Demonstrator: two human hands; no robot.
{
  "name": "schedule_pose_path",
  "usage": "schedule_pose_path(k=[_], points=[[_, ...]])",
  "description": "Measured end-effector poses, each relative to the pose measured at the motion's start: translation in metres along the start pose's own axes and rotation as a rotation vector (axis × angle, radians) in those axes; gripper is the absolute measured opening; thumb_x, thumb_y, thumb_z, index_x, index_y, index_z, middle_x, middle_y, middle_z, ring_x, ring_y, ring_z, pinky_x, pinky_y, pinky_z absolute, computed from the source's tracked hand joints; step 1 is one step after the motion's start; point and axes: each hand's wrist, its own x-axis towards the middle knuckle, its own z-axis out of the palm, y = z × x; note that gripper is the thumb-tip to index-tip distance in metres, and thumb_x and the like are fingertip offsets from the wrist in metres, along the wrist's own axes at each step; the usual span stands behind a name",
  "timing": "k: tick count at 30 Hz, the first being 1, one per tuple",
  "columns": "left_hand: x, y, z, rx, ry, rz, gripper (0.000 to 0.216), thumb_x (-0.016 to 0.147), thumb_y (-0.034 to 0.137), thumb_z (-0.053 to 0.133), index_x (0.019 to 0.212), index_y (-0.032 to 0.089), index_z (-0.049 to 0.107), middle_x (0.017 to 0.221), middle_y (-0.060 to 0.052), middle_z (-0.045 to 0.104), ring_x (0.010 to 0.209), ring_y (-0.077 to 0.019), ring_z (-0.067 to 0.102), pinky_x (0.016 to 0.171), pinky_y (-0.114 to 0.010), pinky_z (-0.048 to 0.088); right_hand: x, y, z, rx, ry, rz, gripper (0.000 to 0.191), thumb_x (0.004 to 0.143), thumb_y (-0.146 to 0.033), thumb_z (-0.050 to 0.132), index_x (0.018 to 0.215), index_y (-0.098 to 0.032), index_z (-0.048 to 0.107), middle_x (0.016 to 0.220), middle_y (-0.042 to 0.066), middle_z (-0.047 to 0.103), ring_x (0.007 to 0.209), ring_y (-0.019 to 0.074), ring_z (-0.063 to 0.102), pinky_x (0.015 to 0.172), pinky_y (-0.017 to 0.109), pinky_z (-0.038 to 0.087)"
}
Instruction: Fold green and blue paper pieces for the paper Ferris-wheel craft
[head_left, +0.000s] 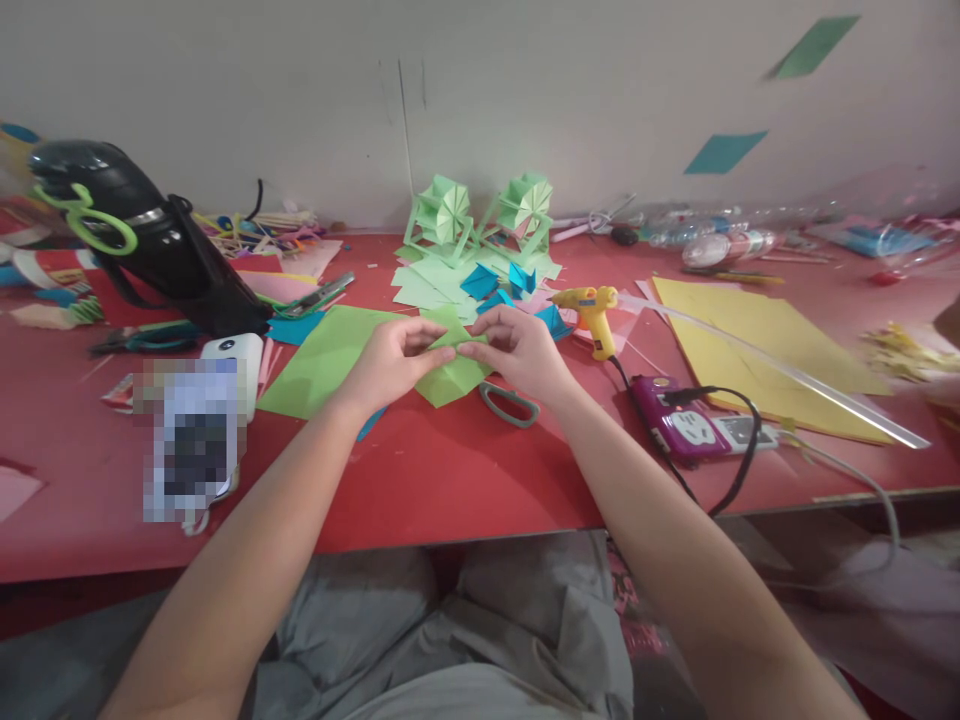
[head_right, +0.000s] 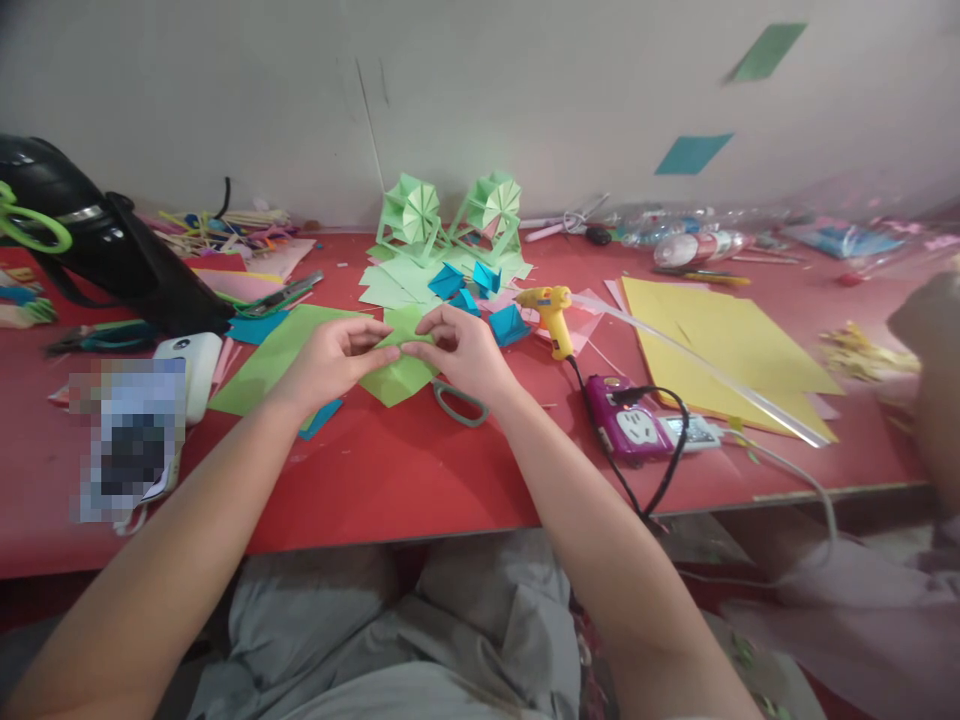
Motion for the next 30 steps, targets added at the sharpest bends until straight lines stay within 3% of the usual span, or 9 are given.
schedule_pose_path(k=[6, 13, 19, 30], points=[[0.0012, 0.0006, -0.0019, -0.010, 0.048, -0.046, 0.037, 0.068, 0.044, 0.084, 0.092, 0.019, 0.071, 0.086, -0.005, 0.075, 0.087, -0.0231, 0.071, 0.074, -0.031, 0.054, 0.0004, 0.0006, -0.0018, -0.011, 0.006, -0.014, 0.040, 0.074, -0.049, 0.080, 0.087, -0.019, 0.057, 0.057, -0.007, 0.048, 0.053, 0.0086, 0.041, 0.051, 0.025, 0.033], [0.0003, 0.0005, -0.0021, -0.014, -0.007, -0.038, 0.039, 0.069, 0.045, 0.083, 0.097, 0.020, 0.071, 0.096, -0.005, 0.075, 0.099, -0.0240, 0.069, 0.082, -0.031, 0.054, -0.0007, -0.0010, 0.0006, -0.004, -0.017, -0.026, 0.040, 0.074, -0.049, 0.080, 0.087, -0.019, 0.057, 0.059, -0.007, 0.046, 0.054, 0.0083, 0.041, 0.052, 0.025, 0.034], [0.0011, -0.0015, -0.0028, -0.026, 0.015, -0.075, 0.038, 0.068, 0.044, 0.083, 0.094, 0.019, 0.071, 0.088, -0.005, 0.075, 0.092, -0.0244, 0.071, 0.077, -0.032, 0.054, -0.0006, -0.0015, 0.0001, -0.015, 0.001, -0.054, 0.036, 0.074, -0.044, 0.081, 0.086, -0.018, 0.057, 0.058, -0.008, 0.042, 0.053, 0.0076, 0.037, 0.051, 0.025, 0.031], [0.0018, -0.0010, -0.0089, -0.035, 0.026, -0.076, 0.039, 0.066, 0.043, 0.085, 0.093, 0.018, 0.071, 0.087, -0.006, 0.076, 0.089, -0.0246, 0.071, 0.077, -0.035, 0.053, 0.0008, -0.0050, -0.0042, 0.066, -0.072, -0.019, 0.033, 0.082, -0.050, 0.072, 0.088, -0.019, 0.061, 0.074, 0.000, 0.060, 0.063, 0.0107, 0.051, 0.056, 0.024, 0.041]])
